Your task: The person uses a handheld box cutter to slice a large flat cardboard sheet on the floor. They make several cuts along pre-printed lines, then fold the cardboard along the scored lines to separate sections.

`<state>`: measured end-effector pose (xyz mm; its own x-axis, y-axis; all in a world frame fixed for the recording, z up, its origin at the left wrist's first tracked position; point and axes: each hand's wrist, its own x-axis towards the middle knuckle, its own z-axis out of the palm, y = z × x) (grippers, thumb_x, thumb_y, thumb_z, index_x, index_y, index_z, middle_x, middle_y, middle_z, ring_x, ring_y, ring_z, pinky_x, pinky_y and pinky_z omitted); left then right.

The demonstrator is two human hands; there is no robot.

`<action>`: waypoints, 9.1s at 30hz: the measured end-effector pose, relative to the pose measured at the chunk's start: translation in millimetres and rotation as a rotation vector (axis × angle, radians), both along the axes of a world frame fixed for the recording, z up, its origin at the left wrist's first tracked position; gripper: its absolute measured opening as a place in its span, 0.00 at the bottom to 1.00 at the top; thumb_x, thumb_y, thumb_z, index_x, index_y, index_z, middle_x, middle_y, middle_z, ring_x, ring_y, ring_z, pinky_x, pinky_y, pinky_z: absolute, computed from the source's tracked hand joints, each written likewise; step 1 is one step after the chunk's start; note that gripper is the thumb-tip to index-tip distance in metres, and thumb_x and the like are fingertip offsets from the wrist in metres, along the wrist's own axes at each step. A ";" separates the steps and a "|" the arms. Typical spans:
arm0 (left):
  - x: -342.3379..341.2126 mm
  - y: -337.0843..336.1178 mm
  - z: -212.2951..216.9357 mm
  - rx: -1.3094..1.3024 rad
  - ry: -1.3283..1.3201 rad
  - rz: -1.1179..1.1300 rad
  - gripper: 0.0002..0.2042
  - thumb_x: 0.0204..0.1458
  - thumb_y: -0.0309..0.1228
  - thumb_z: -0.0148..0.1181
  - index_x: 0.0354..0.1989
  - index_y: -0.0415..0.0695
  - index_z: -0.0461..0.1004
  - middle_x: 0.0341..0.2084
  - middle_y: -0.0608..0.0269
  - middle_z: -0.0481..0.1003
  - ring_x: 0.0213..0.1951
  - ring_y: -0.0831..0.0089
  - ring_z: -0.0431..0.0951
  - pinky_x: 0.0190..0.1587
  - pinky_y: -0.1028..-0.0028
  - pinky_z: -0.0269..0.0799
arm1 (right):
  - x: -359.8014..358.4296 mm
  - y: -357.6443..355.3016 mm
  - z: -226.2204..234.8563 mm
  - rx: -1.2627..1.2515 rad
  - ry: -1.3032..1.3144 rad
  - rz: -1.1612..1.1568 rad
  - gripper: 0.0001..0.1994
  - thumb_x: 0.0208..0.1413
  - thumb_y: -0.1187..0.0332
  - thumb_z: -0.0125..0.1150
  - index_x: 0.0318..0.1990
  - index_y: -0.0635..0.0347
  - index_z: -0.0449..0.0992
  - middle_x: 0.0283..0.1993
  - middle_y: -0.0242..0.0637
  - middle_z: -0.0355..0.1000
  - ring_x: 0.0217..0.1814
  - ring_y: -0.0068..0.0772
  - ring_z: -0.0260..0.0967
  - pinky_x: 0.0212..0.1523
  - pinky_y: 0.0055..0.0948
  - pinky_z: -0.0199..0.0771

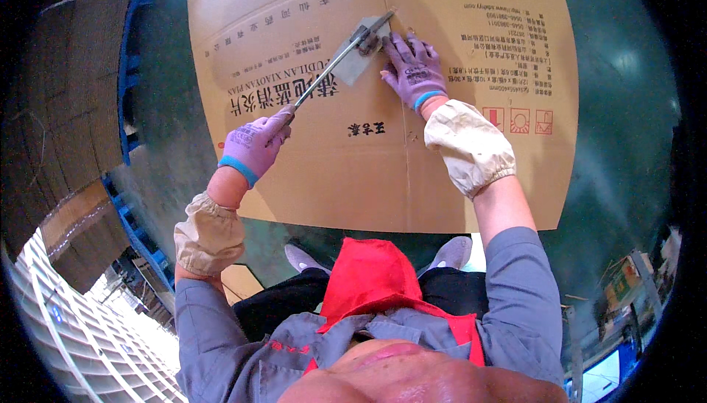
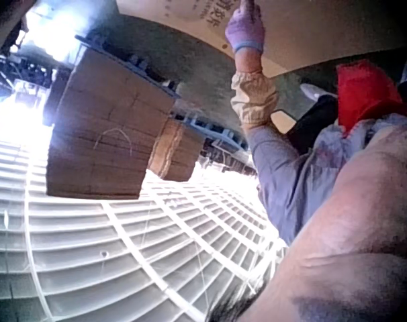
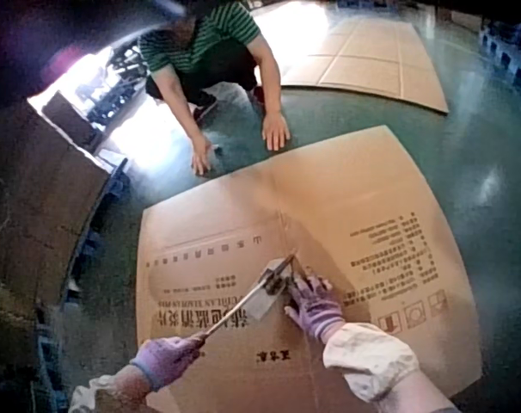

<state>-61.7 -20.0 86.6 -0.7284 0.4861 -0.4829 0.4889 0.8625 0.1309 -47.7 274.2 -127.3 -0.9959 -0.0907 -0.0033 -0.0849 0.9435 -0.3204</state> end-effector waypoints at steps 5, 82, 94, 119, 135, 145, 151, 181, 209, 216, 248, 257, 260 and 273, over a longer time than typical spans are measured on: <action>-5.6 -0.3 -0.7 -0.009 -0.050 0.016 0.20 0.58 0.34 0.53 0.61 0.58 0.67 0.33 0.57 0.78 0.35 0.56 0.79 0.37 0.61 0.75 | -1.3 -3.3 -1.3 0.010 0.004 -0.008 0.31 0.56 0.46 0.54 0.66 0.45 0.62 0.72 0.32 0.51 0.74 0.40 0.44 0.69 0.50 0.44; -4.9 -34.4 -63.0 0.146 -0.011 0.014 0.23 0.57 0.26 0.51 0.62 0.56 0.67 0.38 0.61 0.80 0.36 0.64 0.81 0.40 0.67 0.77 | 0.6 -6.7 1.2 0.063 0.027 -0.041 0.32 0.53 0.46 0.56 0.65 0.45 0.63 0.72 0.33 0.51 0.73 0.42 0.45 0.67 0.50 0.48; 11.6 -35.5 -94.0 0.343 0.114 0.058 0.21 0.55 0.31 0.55 0.59 0.60 0.69 0.31 0.61 0.78 0.32 0.59 0.79 0.33 0.62 0.75 | -1.6 -3.9 8.7 0.076 -0.040 -0.052 0.34 0.55 0.46 0.54 0.68 0.45 0.58 0.72 0.33 0.52 0.73 0.40 0.47 0.68 0.47 0.46; 7.4 -18.7 -81.5 0.271 0.039 0.114 0.20 0.57 0.31 0.56 0.59 0.55 0.70 0.41 0.58 0.79 0.39 0.60 0.81 0.41 0.66 0.76 | -0.7 -3.5 6.1 0.052 -0.049 -0.044 0.33 0.54 0.44 0.55 0.66 0.44 0.61 0.72 0.32 0.51 0.74 0.41 0.44 0.70 0.49 0.42; 34.9 -15.5 -89.3 0.330 0.173 0.267 0.20 0.59 0.37 0.53 0.61 0.63 0.67 0.37 0.59 0.79 0.39 0.57 0.79 0.39 0.61 0.75 | 3.2 -1.3 -4.3 -0.013 0.078 -0.059 0.30 0.54 0.47 0.55 0.63 0.49 0.65 0.68 0.33 0.56 0.71 0.40 0.49 0.69 0.49 0.46; 10.7 -16.5 -106.6 0.259 0.251 0.136 0.19 0.59 0.37 0.50 0.60 0.63 0.67 0.33 0.57 0.77 0.34 0.57 0.79 0.34 0.59 0.75 | -30.2 16.7 2.5 -0.030 0.343 -0.115 0.28 0.56 0.51 0.56 0.63 0.50 0.64 0.64 0.38 0.61 0.68 0.45 0.53 0.66 0.48 0.52; -6.8 -23.6 -88.6 0.226 0.262 0.089 0.19 0.58 0.36 0.53 0.58 0.62 0.69 0.31 0.59 0.77 0.32 0.58 0.79 0.33 0.61 0.74 | -69.2 14.9 -6.6 0.022 0.195 -0.021 0.31 0.55 0.49 0.56 0.65 0.47 0.61 0.68 0.36 0.57 0.72 0.43 0.48 0.70 0.49 0.47; -26.8 23.8 -14.3 -0.108 0.123 0.074 0.17 0.59 0.38 0.51 0.58 0.63 0.69 0.39 0.57 0.79 0.38 0.58 0.80 0.39 0.60 0.75 | -67.2 11.2 -1.0 0.089 0.129 -0.016 0.32 0.56 0.45 0.53 0.64 0.50 0.64 0.71 0.35 0.54 0.73 0.43 0.47 0.71 0.48 0.44; -66.7 17.8 5.2 0.055 0.033 -0.036 0.19 0.57 0.31 0.52 0.58 0.56 0.70 0.41 0.54 0.78 0.40 0.56 0.79 0.40 0.59 0.76 | -67.5 10.8 -2.6 0.050 0.151 -0.049 0.33 0.55 0.43 0.53 0.64 0.50 0.63 0.70 0.35 0.56 0.72 0.41 0.48 0.71 0.48 0.43; -55.7 -10.9 -41.9 0.068 0.067 -0.033 0.23 0.55 0.28 0.52 0.61 0.58 0.67 0.37 0.58 0.79 0.38 0.57 0.80 0.40 0.62 0.76 | -68.7 7.0 8.5 0.092 0.024 -0.036 0.31 0.57 0.47 0.53 0.66 0.50 0.62 0.71 0.34 0.54 0.73 0.41 0.47 0.72 0.46 0.42; -60.9 -14.9 -44.9 0.165 0.056 0.000 0.19 0.58 0.33 0.54 0.59 0.57 0.70 0.37 0.56 0.79 0.37 0.56 0.80 0.38 0.62 0.76 | -67.7 5.5 -1.0 0.129 0.115 -0.034 0.31 0.55 0.44 0.53 0.62 0.51 0.66 0.70 0.32 0.54 0.72 0.41 0.47 0.71 0.47 0.41; -56.3 -23.4 -60.7 0.135 0.142 -0.059 0.19 0.59 0.37 0.49 0.60 0.60 0.67 0.33 0.57 0.78 0.35 0.57 0.79 0.36 0.59 0.75 | -69.8 5.7 -6.7 0.128 0.093 -0.022 0.32 0.54 0.43 0.53 0.63 0.50 0.66 0.71 0.33 0.53 0.73 0.41 0.45 0.71 0.48 0.41; -56.0 -14.2 -48.8 0.178 0.152 -0.060 0.18 0.60 0.38 0.49 0.60 0.60 0.67 0.34 0.57 0.78 0.35 0.57 0.79 0.36 0.59 0.75 | -70.1 5.4 -4.2 0.123 0.083 -0.023 0.33 0.54 0.43 0.53 0.64 0.50 0.64 0.71 0.33 0.52 0.74 0.40 0.44 0.71 0.48 0.42; -38.8 -38.6 -117.6 0.196 0.197 0.002 0.22 0.58 0.37 0.52 0.62 0.65 0.65 0.31 0.61 0.77 0.33 0.59 0.79 0.33 0.61 0.75 | -68.5 6.4 0.3 0.160 -0.008 -0.021 0.32 0.57 0.46 0.52 0.65 0.50 0.63 0.71 0.34 0.53 0.73 0.42 0.47 0.72 0.46 0.42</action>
